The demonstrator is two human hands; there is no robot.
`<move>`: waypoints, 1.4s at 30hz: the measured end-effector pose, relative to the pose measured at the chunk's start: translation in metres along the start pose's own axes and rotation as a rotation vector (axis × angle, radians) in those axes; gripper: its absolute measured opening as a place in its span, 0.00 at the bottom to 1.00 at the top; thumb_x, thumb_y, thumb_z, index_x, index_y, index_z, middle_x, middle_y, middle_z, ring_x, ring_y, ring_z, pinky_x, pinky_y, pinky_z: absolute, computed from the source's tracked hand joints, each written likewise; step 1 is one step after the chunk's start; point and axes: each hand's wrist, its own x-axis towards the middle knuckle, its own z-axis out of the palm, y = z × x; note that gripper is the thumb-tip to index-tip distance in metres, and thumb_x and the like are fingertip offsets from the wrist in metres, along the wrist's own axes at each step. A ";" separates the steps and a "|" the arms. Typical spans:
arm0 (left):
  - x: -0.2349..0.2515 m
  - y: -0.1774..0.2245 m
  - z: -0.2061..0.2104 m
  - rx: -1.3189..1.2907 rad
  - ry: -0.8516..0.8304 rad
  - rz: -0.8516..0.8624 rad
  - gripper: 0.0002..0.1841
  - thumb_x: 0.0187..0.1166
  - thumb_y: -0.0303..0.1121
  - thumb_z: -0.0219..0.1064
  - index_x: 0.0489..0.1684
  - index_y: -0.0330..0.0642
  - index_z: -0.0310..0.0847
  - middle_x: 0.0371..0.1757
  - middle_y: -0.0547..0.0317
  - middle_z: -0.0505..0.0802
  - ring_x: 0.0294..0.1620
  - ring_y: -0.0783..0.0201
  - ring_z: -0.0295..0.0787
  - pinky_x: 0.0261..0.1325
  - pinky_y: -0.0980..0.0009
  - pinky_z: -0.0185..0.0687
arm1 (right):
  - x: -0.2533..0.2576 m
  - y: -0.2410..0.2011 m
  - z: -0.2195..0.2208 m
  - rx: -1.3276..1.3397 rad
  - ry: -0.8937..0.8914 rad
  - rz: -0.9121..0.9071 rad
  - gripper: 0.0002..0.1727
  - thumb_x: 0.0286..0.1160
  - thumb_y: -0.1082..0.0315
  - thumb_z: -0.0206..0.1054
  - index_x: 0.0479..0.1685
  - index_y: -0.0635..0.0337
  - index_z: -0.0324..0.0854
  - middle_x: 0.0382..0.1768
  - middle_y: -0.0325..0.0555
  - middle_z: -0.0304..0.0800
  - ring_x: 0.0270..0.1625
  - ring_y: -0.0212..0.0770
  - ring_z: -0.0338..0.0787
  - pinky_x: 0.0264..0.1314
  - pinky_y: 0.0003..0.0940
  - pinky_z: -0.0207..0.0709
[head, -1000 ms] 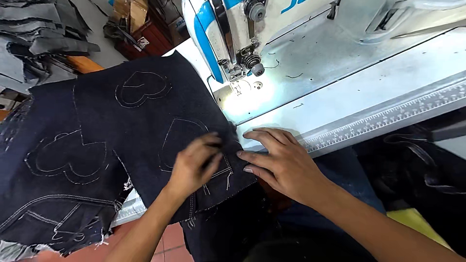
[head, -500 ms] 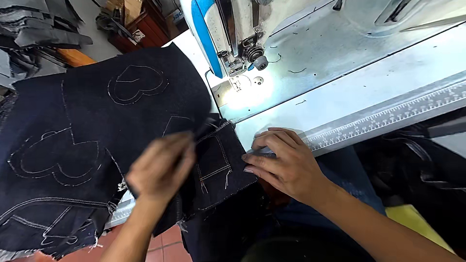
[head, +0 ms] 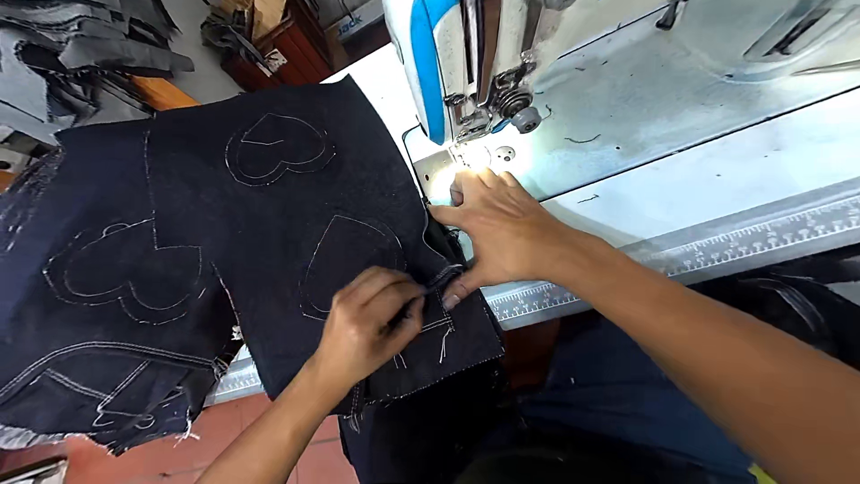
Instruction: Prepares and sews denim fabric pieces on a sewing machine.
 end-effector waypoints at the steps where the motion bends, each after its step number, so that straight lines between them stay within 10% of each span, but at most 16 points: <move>1: 0.000 0.000 0.003 -0.007 -0.026 0.024 0.04 0.74 0.30 0.72 0.36 0.41 0.92 0.42 0.59 0.95 0.48 0.69 0.92 0.53 0.75 0.89 | -0.001 -0.001 -0.002 -0.016 -0.041 -0.004 0.69 0.18 0.07 0.69 0.77 0.37 0.80 0.57 0.52 0.77 0.58 0.52 0.77 0.55 0.51 0.67; 7: 0.018 -0.012 0.003 -0.049 -0.210 0.163 0.11 0.75 0.31 0.68 0.48 0.41 0.94 0.53 0.55 0.94 0.61 0.62 0.88 0.67 0.66 0.85 | 0.000 0.009 -0.016 0.023 -0.144 -0.078 0.72 0.17 0.14 0.78 0.83 0.40 0.74 0.60 0.51 0.76 0.62 0.54 0.75 0.59 0.56 0.65; 12: 0.013 -0.020 0.010 -0.145 -0.165 0.142 0.11 0.74 0.29 0.69 0.48 0.37 0.93 0.63 0.48 0.93 0.76 0.53 0.84 0.81 0.60 0.80 | -0.072 0.009 -0.001 0.255 0.472 -0.053 0.23 0.68 0.42 0.72 0.54 0.46 0.93 0.44 0.39 0.87 0.47 0.44 0.84 0.48 0.47 0.76; 15: 0.012 -0.018 0.010 -0.140 -0.140 0.145 0.10 0.77 0.26 0.66 0.48 0.32 0.92 0.62 0.46 0.94 0.74 0.53 0.86 0.81 0.59 0.80 | -0.103 -0.005 0.041 0.275 0.617 -0.135 0.17 0.80 0.42 0.65 0.57 0.34 0.92 0.46 0.37 0.85 0.51 0.38 0.82 0.56 0.42 0.71; 42: 0.014 -0.002 0.012 0.187 -0.202 0.214 0.13 0.83 0.28 0.62 0.55 0.36 0.92 0.67 0.50 0.93 0.77 0.54 0.83 0.81 0.61 0.78 | -0.103 -0.003 0.061 0.072 0.613 -0.199 0.15 0.84 0.44 0.62 0.57 0.28 0.92 0.49 0.37 0.86 0.58 0.42 0.82 0.64 0.46 0.69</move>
